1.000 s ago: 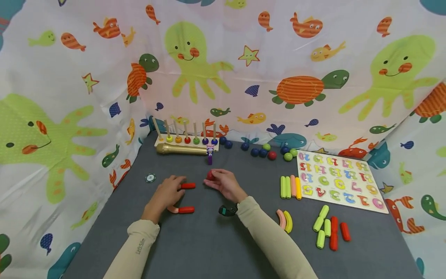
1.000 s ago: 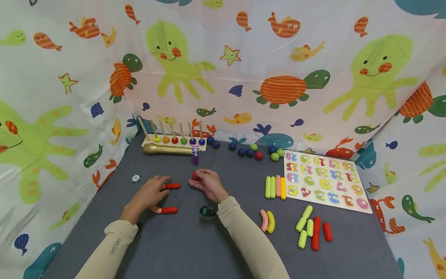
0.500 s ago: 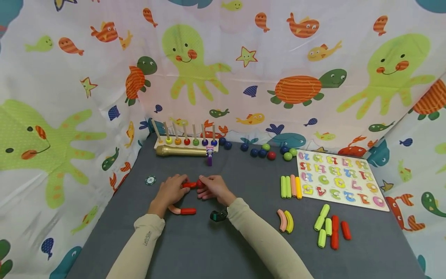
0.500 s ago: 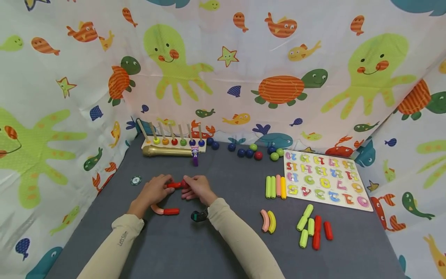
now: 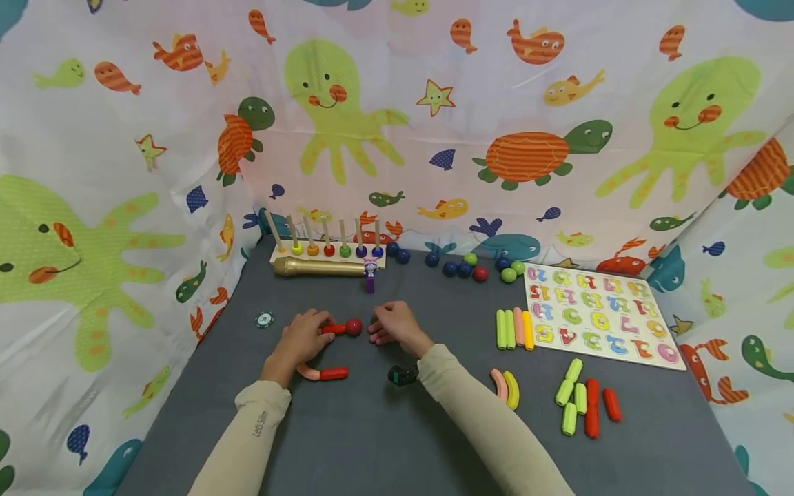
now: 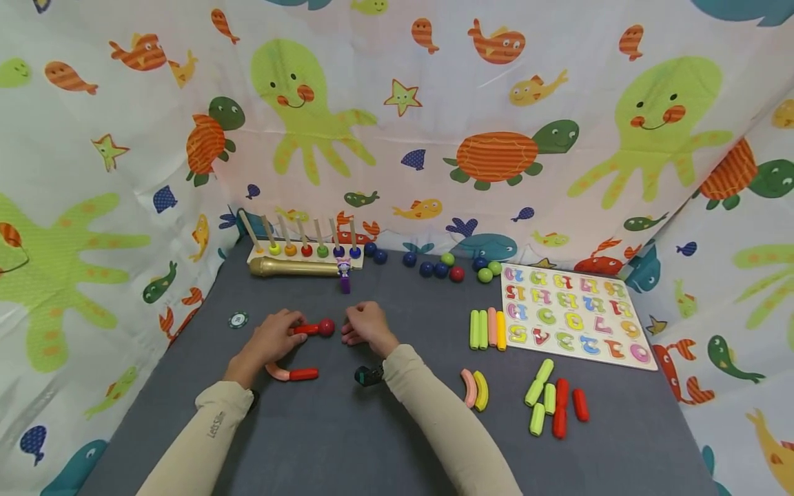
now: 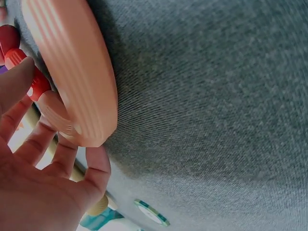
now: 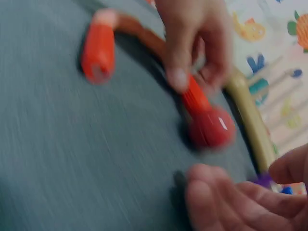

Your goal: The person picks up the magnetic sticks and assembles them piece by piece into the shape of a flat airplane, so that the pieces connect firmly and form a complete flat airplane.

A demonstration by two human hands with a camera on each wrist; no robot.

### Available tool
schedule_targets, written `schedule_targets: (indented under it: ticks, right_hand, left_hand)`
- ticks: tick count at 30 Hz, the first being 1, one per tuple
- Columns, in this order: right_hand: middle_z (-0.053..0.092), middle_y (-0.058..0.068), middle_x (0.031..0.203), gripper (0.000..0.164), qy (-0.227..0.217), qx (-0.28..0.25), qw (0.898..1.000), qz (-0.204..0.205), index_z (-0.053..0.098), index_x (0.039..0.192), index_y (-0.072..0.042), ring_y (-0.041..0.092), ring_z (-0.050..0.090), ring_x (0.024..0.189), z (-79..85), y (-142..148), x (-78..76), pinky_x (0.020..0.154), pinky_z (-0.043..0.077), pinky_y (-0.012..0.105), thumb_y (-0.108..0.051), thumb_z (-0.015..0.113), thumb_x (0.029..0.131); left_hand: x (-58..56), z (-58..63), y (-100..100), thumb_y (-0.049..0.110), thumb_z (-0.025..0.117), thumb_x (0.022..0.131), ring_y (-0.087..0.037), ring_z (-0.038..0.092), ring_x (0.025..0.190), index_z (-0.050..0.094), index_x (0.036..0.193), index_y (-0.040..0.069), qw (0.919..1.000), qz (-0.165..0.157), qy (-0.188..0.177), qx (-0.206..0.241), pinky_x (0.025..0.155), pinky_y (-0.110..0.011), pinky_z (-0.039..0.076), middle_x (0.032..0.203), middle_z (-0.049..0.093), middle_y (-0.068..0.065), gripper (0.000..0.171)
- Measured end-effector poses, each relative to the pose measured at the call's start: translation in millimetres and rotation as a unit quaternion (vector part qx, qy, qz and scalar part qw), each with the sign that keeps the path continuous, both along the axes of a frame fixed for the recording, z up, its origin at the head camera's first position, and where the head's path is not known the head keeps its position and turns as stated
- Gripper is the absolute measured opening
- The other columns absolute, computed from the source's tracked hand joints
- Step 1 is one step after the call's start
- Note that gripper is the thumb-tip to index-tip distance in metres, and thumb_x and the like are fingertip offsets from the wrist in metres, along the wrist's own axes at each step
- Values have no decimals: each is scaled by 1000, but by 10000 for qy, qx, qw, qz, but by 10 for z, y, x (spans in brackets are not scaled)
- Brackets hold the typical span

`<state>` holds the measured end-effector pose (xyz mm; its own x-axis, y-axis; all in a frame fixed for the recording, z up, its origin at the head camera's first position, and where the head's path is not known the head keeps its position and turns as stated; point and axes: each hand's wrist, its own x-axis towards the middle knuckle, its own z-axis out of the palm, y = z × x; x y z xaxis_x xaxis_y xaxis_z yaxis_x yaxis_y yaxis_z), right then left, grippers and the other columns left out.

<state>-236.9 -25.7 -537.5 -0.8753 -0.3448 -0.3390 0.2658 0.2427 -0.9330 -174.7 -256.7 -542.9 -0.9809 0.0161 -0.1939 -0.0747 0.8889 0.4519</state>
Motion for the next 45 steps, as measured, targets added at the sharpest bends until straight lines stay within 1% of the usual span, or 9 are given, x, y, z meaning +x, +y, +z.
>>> schedule_targets:
  ticks: [3, 7, 12, 16, 21, 28, 38, 41, 45]
  right_hand:
    - [71, 13, 81, 23, 1470, 773, 9836, -706, 73, 99, 1, 22, 67, 66, -96, 226, -242, 65, 58, 39, -15, 57, 102]
    - [65, 15, 90, 18, 3091, 1808, 9178, -1714, 70, 92, -3, 36, 63, 87, -181, 630, -593, 82, 51, 49, -14, 57, 95]
    - [49, 37, 136, 39, 3052, 2908, 8994, -1157, 58, 133, 13, 55, 44, 129, 5, 1118, -802, 111, 35, 65, -10, 53, 102]
    - [32, 41, 158, 54, 2967, 3500, 8870, -529, 45, 151, 15, 61, 29, 144, 48, 1433, -921, 115, 28, 72, -11, 53, 104]
    - [35, 43, 154, 54, 3130, 3794, 8702, -288, 48, 145, 20, 63, 30, 142, 47, 1611, -985, 115, 28, 73, -11, 55, 102]
    - [53, 46, 128, 36, 3791, 4451, 8113, -42, 61, 117, 24, 61, 51, 122, 78, 1730, -1062, 104, 37, 70, -6, 61, 97]
    - [64, 29, 97, 14, 3737, 3915, 8391, 553, 66, 105, 10, 50, 62, 94, -41, 1620, -956, 88, 49, 61, 1, 62, 96]
    - [65, 25, 99, 20, 3583, 3496, 8644, 462, 67, 113, 10, 42, 61, 90, -76, 1494, -844, 83, 51, 55, -5, 65, 99]
    - [71, 20, 105, 30, 2847, 2575, 9230, 281, 69, 125, 7, 31, 65, 88, -55, 1341, -653, 78, 54, 43, -14, 66, 104]
  left_hand:
    - [1, 4, -34, 18, 76, 102, -35, 52, 104, 72, 122, 10, 9999, -50, -2, 152, 88, -56, 44, 107, 60, -9, 23]
    - [1, 36, -74, 13, 76, 101, -37, 51, 108, 71, 119, 6, 9987, -143, -4, 490, 93, -54, 45, 114, 61, -14, 21]
    - [-10, 39, -96, 9, 77, 99, -40, 49, 110, 69, 120, 6, 9974, -206, -163, 675, 94, -54, 43, 112, 60, -14, 22]
    - [-45, 15, -92, 10, 77, 99, -42, 49, 114, 67, 121, 8, 9970, -282, -288, 663, 96, -54, 43, 114, 60, -13, 24]
    - [-55, -9, -90, 11, 78, 99, -42, 48, 113, 66, 118, 9, 9967, -356, -227, 691, 96, -54, 43, 115, 59, -13, 23]
    - [-36, -48, -120, 11, 76, 100, -40, 47, 110, 65, 120, 8, 9967, -378, -106, 705, 96, -53, 41, 118, 59, -15, 23]
    - [-27, 15, -130, 11, 76, 100, -43, 48, 121, 63, 135, 5, 9960, -330, -57, 826, 103, -58, 42, 130, 59, -20, 38]
    - [58, -3, -136, 11, 76, 100, -44, 47, 129, 53, 151, 1, 9949, -176, 66, 987, 109, -59, 40, 139, 57, -23, 56]
    - [267, -36, -121, 10, 75, 100, -49, 41, 143, 40, 160, -2, 9911, -124, 480, 1233, 115, -66, 33, 154, 47, -28, 71]
